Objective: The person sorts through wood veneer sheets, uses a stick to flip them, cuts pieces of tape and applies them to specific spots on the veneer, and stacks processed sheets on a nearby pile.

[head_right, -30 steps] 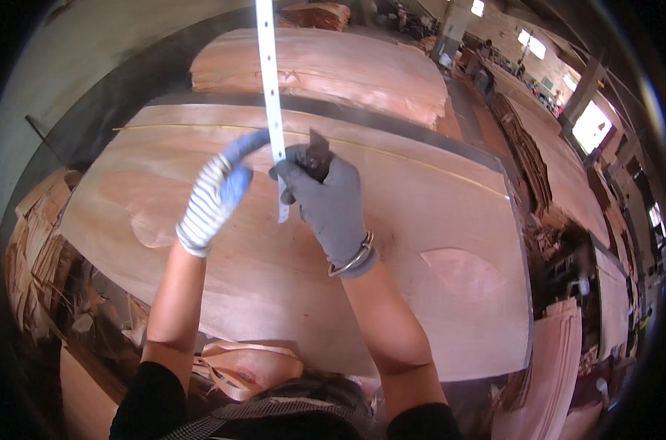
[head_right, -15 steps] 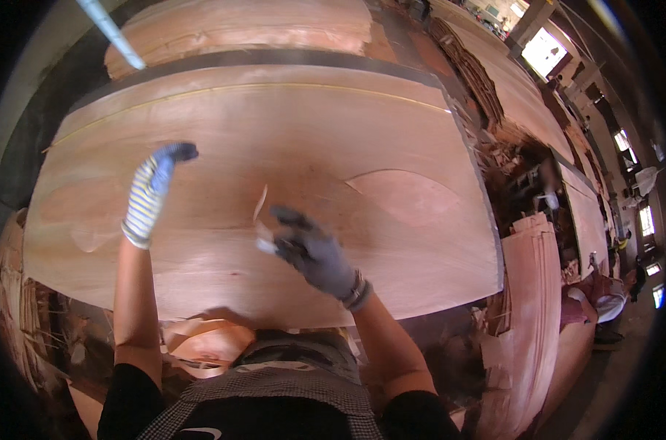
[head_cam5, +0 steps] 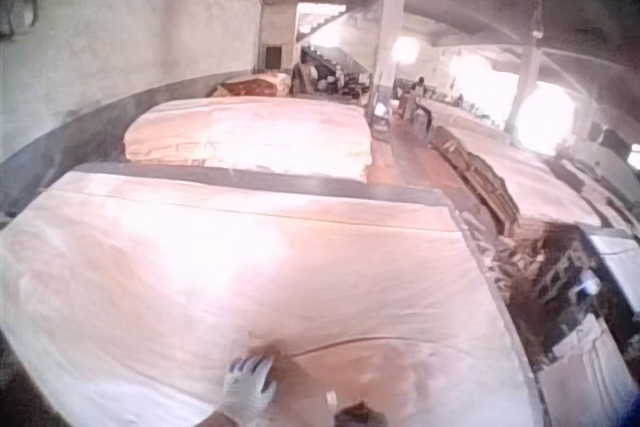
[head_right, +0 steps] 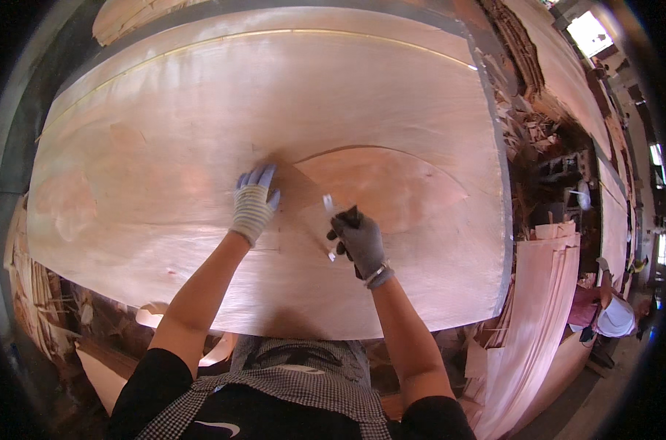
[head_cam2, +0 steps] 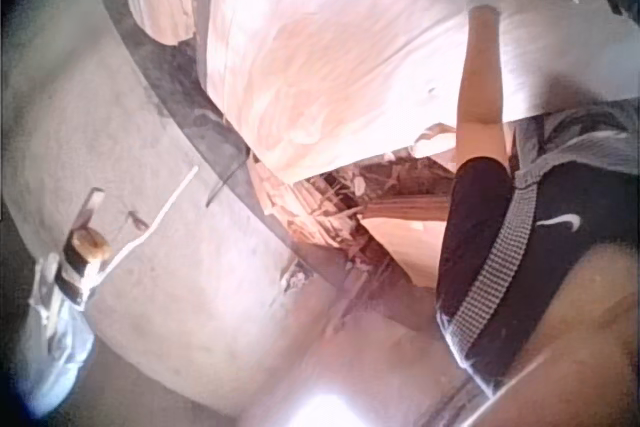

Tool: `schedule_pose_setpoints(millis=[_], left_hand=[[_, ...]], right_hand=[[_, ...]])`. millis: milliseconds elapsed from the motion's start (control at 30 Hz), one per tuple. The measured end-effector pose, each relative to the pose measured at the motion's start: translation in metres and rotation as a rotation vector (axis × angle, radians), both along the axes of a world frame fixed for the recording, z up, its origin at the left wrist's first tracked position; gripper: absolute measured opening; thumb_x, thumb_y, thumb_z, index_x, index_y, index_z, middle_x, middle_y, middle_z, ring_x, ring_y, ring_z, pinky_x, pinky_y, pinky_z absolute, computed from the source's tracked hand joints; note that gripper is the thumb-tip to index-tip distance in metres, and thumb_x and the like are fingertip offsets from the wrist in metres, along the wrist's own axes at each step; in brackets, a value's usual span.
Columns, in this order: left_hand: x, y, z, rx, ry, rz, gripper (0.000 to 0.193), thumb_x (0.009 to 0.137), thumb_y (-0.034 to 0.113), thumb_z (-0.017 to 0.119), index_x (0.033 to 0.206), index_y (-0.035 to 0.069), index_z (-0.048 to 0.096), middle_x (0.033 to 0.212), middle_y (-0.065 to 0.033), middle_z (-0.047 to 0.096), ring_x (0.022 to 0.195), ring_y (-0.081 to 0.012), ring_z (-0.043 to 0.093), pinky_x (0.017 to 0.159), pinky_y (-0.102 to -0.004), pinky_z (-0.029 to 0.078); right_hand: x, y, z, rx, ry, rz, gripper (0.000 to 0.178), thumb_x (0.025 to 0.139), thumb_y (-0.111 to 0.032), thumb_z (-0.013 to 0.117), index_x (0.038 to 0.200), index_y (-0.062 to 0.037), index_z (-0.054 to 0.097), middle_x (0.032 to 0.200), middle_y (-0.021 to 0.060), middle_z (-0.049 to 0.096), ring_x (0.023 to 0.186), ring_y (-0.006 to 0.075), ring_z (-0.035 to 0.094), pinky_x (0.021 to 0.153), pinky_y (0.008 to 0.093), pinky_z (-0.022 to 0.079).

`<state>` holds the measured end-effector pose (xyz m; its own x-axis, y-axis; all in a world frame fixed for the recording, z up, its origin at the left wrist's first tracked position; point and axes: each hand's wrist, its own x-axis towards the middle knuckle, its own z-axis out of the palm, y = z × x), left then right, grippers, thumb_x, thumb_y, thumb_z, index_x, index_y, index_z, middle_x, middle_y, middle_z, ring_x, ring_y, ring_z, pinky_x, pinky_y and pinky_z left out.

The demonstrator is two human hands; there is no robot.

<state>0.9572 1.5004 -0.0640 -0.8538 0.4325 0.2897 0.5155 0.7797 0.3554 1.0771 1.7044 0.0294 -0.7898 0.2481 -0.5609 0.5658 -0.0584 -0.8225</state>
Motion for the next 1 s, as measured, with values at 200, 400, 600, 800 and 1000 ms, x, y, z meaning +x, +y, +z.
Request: schedule_pose_setpoints(millis=[200,400,600,800,1000], left_hand=[[-0.034,0.025,-0.015,-0.103,0.027,0.017,0.068,0.069,0.027,0.066,0.129,0.007,0.04,0.129,-0.0136,0.043,0.123,-0.0301,0.036,0.103,-0.0486,0.025],[-0.053,0.032,-0.027,-0.39,0.156,-0.487,0.058,0.077,0.02,0.057,0.13,0.005,0.04,0.137,-0.0158,0.036,0.129,-0.0321,0.03,0.109,-0.0449,0.019],[-0.054,0.03,-0.002,-0.195,-0.119,-0.668,0.044,0.078,0.015,0.056,0.121,0.011,0.051,0.134,-0.0202,0.038,0.127,-0.0353,0.032,0.108,-0.047,0.02],[-0.056,0.043,0.009,-0.303,0.019,-0.665,0.042,0.077,0.018,0.058,0.118,0.013,0.053,0.133,-0.0225,0.038,0.126,-0.0365,0.032,0.108,-0.0468,0.02],[-0.07,0.07,0.016,0.116,-0.097,-0.335,0.034,0.086,0.014,0.049,0.119,0.006,0.053,0.114,-0.0139,0.057,0.11,-0.0335,0.048,0.099,-0.044,0.031]], right_hand=[[-0.097,-0.008,-0.056,-0.06,0.077,-0.033,0.015,0.083,-0.015,0.06,0.082,-0.0001,0.06,0.062,0.0064,0.059,0.042,0.0118,0.049,0.037,0.0244,0.036],[-0.131,-0.01,-0.106,0.026,-0.037,-0.025,0.015,0.08,-0.011,0.061,0.083,0.0033,0.061,0.06,0.0082,0.059,0.045,0.0144,0.054,0.037,0.0279,0.04],[-0.097,-0.009,-0.09,0.024,-0.055,0.052,0.016,0.08,-0.012,0.059,0.081,0.0037,0.06,0.063,0.0082,0.059,0.05,0.0144,0.057,0.04,0.0281,0.044],[-0.073,0.039,-0.086,0.113,-0.061,0.013,0.019,0.082,-0.015,0.057,0.078,0.0038,0.061,0.059,0.0097,0.061,0.046,0.0154,0.058,0.041,0.0275,0.044],[0.081,0.149,-0.058,-0.461,0.079,-0.527,0.024,0.085,-0.02,0.061,0.101,-0.0026,0.055,0.085,0.0114,0.065,0.051,0.0101,0.056,0.037,0.0197,0.037]])
